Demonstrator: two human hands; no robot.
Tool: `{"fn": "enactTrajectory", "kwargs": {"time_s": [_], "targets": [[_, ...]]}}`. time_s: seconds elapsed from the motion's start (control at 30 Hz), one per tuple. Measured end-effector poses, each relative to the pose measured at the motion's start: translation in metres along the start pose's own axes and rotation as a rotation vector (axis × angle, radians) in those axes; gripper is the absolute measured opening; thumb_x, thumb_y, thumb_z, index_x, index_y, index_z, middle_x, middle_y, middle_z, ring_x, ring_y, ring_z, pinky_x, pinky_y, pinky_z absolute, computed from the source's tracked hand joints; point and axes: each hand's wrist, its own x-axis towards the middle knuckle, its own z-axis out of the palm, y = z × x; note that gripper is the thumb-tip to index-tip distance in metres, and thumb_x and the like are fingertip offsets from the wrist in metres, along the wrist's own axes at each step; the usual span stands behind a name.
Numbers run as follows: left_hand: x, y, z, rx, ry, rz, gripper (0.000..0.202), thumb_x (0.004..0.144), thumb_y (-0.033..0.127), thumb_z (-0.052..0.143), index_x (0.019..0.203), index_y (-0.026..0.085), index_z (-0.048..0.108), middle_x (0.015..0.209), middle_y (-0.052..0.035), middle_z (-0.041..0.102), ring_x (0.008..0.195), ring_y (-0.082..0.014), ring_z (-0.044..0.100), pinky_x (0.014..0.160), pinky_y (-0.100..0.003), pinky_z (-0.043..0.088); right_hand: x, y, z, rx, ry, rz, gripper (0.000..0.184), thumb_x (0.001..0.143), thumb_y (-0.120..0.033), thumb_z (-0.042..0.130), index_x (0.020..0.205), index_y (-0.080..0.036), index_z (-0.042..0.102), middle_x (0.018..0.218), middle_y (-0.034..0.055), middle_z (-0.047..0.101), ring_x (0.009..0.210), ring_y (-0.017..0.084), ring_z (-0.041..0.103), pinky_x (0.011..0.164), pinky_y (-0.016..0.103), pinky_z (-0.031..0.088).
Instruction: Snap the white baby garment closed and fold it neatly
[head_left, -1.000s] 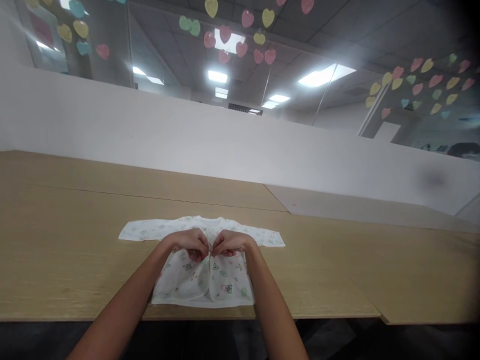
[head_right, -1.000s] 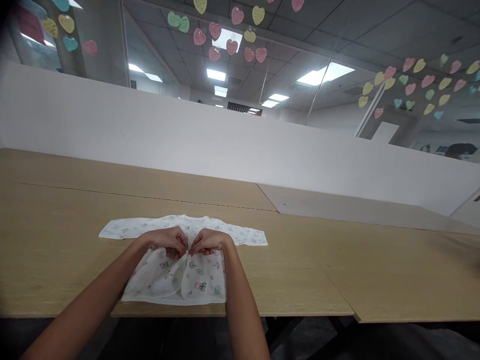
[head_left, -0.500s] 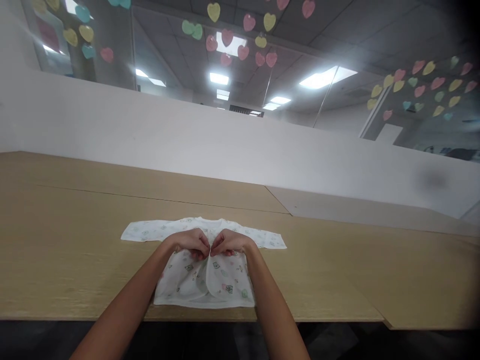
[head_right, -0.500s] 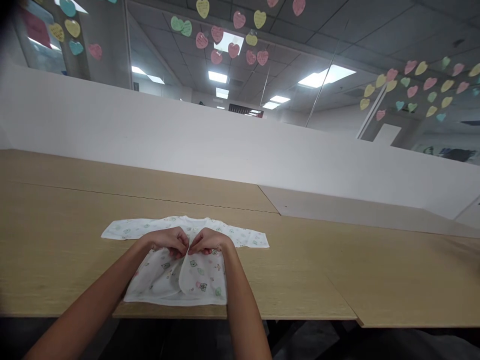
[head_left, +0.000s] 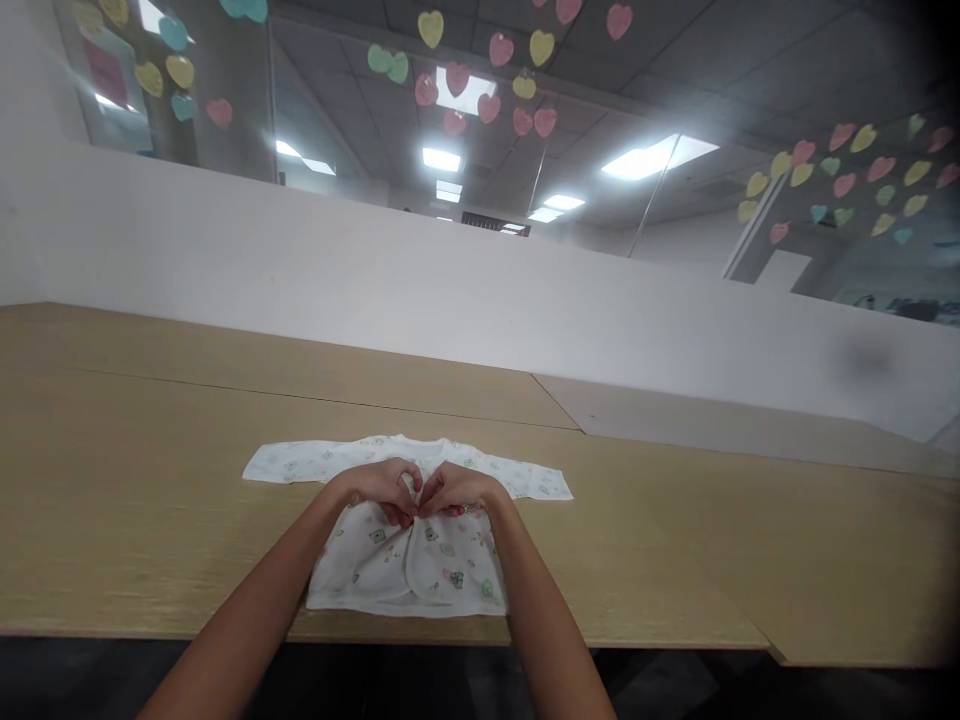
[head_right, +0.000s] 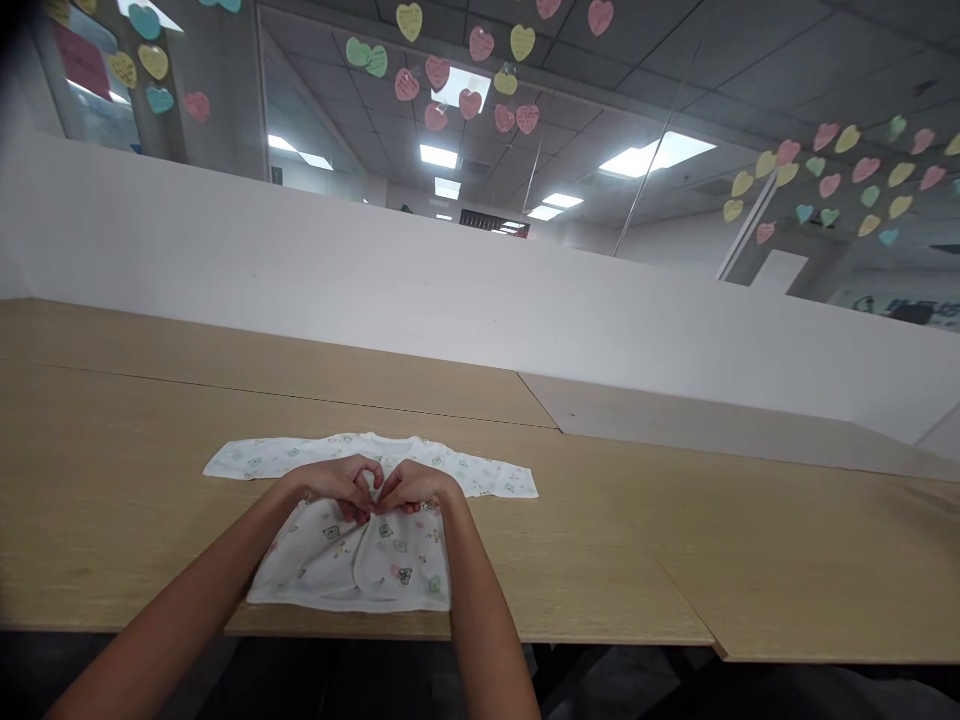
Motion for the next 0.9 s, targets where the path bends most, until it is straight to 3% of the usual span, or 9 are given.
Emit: {"fn": "enactTrajectory", "kwargs": {"time_s": [0.27,0.5,0.9], "targets": [[0.009,-0.012,-0.006,0.141,-0.039,0.111,0.027,0.056,0.02,0.068,0.079,0.015,0.053,0.063,-0.0015,0.063,0.053,-0.0139,0.056,0.048,-0.021,0.042,-0.001,0.002,-0.001,0.096,0.031,0.083,0.009,0.07,-0.013,0.062,0.075,-0.005,0.061,0.046,-0.0035,0.038,0.037,0.004,0.031,0.033,0.013,0.023],[0.01,-0.018,-0.007,0.083,-0.035,0.145,0.028,0.057,0.019,0.068,0.077,0.015,0.05,0.064,-0.002,0.064,0.053,-0.0128,0.053,0.049,-0.021,0.038,0.0,0.004,0.0,0.073,-0.043,0.1,0.029,0.066,-0.023,0.073,0.084,-0.003,0.064,0.047,-0.0024,0.041,0.038,0.005,0.035,0.034,0.013,0.025],[0.008,-0.014,-0.006,-0.023,-0.033,0.214,0.029,0.056,0.015,0.068,0.076,0.015,0.047,0.062,0.0,0.062,0.05,-0.0098,0.048,0.047,-0.02,0.031,-0.002,0.007,-0.004,0.174,-0.095,-0.023,0.029,0.063,-0.024,0.069,0.081,-0.003,0.061,0.051,-0.0025,0.042,0.04,0.003,0.03,0.035,0.013,0.021]]}}
